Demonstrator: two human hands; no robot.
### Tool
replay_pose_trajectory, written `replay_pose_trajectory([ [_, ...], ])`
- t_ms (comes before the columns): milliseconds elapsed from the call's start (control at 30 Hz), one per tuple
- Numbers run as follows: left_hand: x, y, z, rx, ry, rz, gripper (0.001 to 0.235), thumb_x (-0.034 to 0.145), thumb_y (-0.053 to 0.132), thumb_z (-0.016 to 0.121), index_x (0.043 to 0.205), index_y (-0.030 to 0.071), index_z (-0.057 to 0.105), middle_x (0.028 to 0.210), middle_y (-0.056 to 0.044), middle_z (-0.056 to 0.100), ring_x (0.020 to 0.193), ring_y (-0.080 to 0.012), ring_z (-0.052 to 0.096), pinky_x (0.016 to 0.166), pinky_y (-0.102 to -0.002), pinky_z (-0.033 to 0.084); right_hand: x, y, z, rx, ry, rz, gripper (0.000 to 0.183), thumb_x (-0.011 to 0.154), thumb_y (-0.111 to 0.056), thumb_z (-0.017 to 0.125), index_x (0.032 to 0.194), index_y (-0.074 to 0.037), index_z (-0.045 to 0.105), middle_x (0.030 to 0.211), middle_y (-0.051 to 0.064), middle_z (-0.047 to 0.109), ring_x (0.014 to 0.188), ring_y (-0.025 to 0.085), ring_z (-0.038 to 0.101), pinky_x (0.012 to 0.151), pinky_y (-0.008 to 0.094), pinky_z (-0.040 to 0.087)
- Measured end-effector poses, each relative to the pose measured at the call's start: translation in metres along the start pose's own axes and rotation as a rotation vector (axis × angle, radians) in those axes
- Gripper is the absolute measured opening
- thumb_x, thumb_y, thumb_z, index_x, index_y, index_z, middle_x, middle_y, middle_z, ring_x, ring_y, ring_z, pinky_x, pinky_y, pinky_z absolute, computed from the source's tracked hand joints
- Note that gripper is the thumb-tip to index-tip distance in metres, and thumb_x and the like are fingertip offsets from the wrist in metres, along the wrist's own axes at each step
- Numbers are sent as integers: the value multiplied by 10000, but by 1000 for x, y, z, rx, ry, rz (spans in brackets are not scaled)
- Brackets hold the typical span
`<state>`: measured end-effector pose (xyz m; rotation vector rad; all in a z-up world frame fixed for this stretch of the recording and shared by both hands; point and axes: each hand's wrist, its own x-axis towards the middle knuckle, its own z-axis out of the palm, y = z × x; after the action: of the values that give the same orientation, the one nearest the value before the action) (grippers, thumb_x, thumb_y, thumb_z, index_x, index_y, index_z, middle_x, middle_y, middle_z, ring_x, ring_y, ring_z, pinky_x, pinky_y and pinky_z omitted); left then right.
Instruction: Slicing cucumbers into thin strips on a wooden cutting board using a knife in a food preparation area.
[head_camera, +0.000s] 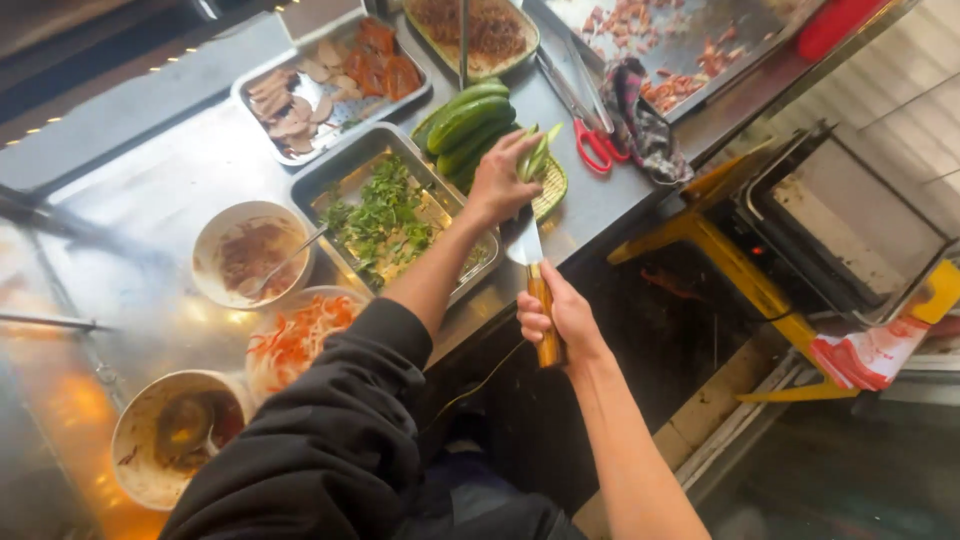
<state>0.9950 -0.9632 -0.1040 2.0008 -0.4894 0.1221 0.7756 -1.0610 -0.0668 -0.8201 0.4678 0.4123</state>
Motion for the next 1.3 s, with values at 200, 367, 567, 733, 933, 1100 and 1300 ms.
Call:
replay_pose_trajectory([
  [200, 27, -55, -5, 9, -138, -30, 841, 629, 253, 779, 1425, 428, 570, 1494, 23, 518, 1315, -299, 588, 1060, -422, 534, -15, -47, -20, -96, -6, 71, 432, 1100, -420, 345, 1387, -101, 389, 626, -22, 276, 353, 63, 355, 259, 260, 359],
  [367, 16, -20, -29, 236, -348, 190, 781, 703, 128, 724, 1457, 236, 550, 1525, -179, 449, 1446, -440, 398, 1191, -504, 391, -66, -112, -43, -565, 256, 44, 492, 1057, -358, 358, 1519, -190, 393, 541, 131, 370, 295, 231, 418, 225, 390, 405],
  [567, 13, -33, -1, 565, -377, 318, 915, 685, 446, 718, 1540, 281, 436, 1588, -147, 388, 1514, -392, 299, 1205, -586, 295, 1, -168, -47, -1105, 284, -54, 453, 1063, -335, 431, 1479, -177, 515, 515, 152, 556, 346, 273, 565, 296, 367, 490],
  [733, -10, 18, -19, 702, -242, 144, 948, 731, 556, 669, 1592, 317, 351, 1622, -131, 374, 1527, -353, 306, 1202, -634, 235, 17, -199, -33, -1500, 186, -40, 489, 1022, -439, 454, 1502, -359, 494, 1085, 264, 725, 1057, 471, 671, 971, 568, 504],
  [933, -40, 73, 12, 47, 309, -388, 761, 993, 654, 446, 1638, 300, 254, 1661, -168, 249, 1536, -424, 194, 1205, -693, 134, 26, -212, -46, -1633, -17, -118, 521, 1029, -459, 424, 1540, -360, 424, 1179, 253, 707, 1085, 496, 657, 957, 590, 506],
  [1100, -42, 98, 13, -90, 627, -359, 630, 1090, 543, 362, 1648, 270, 257, 1665, -166, 263, 1542, -403, 210, 1237, -610, 170, 26, -231, -54, -1585, -53, -206, 500, 1027, -392, 458, 1524, -344, 470, 1108, 293, 714, 1083, 508, 642, 972, 583, 491],
  [1300, -135, 194, -35, -27, 912, -387, 577, 1063, 457, 372, 1453, 53, 508, 1468, -154, 581, 1404, -279, 535, 1156, -403, 445, 5, -198, -46, -1495, -234, -404, 562, 996, -318, 483, 1541, -181, 479, 706, 43, 695, 586, 229, 649, 722, 357, 498],
])
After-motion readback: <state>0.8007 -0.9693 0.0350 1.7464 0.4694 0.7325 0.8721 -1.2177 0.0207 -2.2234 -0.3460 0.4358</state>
